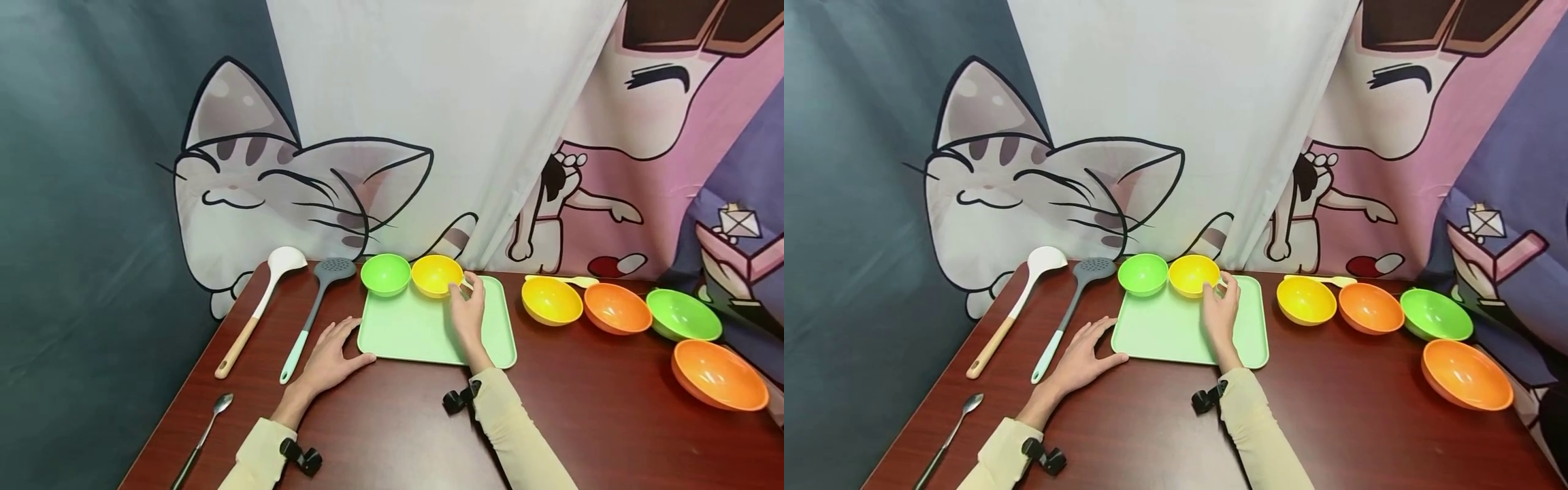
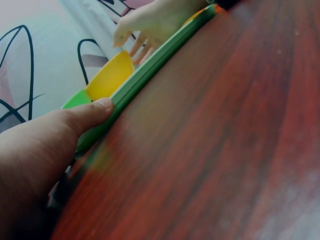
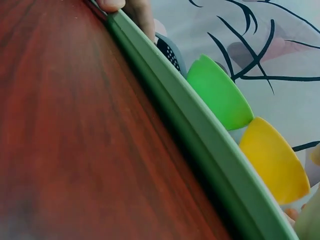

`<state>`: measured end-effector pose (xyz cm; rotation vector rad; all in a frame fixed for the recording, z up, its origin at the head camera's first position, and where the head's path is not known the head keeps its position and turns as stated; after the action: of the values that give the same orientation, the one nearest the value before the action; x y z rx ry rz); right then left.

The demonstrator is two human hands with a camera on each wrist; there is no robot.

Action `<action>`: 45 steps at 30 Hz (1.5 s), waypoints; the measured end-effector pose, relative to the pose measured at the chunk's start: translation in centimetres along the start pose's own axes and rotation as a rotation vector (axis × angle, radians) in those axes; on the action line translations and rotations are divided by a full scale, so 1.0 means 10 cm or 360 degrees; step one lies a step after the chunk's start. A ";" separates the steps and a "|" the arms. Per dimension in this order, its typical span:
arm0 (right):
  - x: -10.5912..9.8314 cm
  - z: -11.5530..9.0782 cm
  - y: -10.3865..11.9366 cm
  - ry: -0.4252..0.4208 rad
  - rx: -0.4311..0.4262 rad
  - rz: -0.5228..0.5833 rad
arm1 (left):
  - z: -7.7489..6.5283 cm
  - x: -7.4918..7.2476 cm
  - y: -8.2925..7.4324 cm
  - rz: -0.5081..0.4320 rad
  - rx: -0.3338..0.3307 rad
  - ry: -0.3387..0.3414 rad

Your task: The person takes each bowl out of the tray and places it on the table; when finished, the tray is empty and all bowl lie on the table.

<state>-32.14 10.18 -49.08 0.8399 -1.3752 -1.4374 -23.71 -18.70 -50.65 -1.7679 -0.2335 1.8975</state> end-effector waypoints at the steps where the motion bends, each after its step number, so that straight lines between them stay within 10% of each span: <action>1: 0.00 0.00 -0.01 -0.0008 0.0007 -0.0011 | 0.00 0.01 0.00 0.0003 0.0001 0.0004; 32: -0.09 0.01 -0.04 -0.0257 -0.0074 -0.0001 | 0.03 0.02 0.00 0.0048 0.0035 -0.0045; 45: 0.00 -0.04 0.00 -0.0039 -0.0128 0.0022 | 0.02 0.00 -0.02 0.0024 0.0018 -0.0037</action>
<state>-31.73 10.02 -49.10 0.7620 -1.3303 -1.4865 -23.83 -18.50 -50.49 -1.7457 -0.2185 1.9272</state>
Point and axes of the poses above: each hand's wrist, its own z-axis towards the middle knuckle, its own x-axis out of the palm, y = z × x, the point moved 5 cm from there along z, towards the middle knuckle, and after that the axes turned 9 degrees about z, right-handed, at the moved point
